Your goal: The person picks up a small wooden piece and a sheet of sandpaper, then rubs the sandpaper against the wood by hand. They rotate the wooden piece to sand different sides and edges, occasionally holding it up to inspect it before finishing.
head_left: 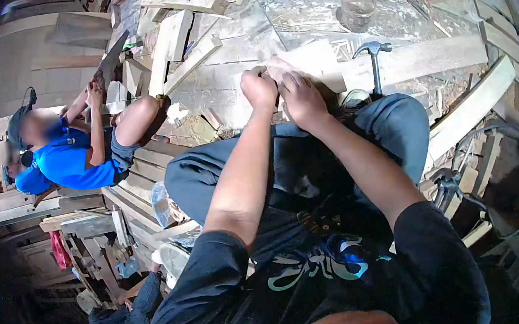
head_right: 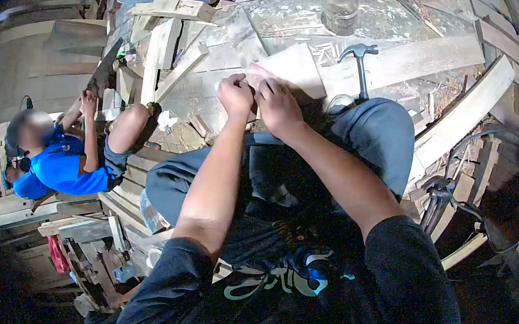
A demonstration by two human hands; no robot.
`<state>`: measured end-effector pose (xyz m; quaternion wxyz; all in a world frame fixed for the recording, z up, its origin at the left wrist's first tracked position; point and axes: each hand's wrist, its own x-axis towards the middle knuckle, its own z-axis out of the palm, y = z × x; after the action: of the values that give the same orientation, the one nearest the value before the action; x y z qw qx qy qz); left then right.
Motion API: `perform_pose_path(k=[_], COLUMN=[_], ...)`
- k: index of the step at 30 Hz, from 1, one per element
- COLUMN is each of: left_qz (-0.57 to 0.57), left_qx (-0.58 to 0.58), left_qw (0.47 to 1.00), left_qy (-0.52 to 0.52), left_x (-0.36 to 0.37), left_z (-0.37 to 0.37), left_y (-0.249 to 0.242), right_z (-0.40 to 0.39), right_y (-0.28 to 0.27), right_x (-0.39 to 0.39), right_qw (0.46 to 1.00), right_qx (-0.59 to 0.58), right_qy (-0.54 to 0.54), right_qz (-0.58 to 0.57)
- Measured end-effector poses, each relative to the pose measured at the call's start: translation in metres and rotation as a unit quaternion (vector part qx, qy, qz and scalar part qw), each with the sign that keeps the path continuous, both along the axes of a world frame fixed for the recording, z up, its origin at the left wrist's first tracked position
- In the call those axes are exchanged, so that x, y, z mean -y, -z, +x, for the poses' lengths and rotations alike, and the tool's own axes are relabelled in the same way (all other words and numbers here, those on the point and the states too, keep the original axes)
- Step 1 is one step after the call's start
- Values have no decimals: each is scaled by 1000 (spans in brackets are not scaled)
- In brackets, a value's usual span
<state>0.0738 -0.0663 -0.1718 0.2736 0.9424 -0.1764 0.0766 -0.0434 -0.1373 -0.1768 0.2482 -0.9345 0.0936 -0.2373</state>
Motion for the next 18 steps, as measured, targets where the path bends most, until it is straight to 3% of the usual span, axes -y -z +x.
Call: perform_pose_path(k=[4,12,18], left_qz=[19,-48,-19], left_qx=[-37,-28,-39], left_qw=[998,998,999], left_qy=[43,-21,-8], left_x=[-14,0,-14], left_z=[-21,-5,-25], left_y=[-7,5,1], right_z=[1,-4,-2], right_y=[2,2,5], right_x=[-2,1,-4], right_qw=[999,999,998], right_qx=[-25,-33,-57], right_qy=[10,-30,-12], right_qz=[39,0,-29])
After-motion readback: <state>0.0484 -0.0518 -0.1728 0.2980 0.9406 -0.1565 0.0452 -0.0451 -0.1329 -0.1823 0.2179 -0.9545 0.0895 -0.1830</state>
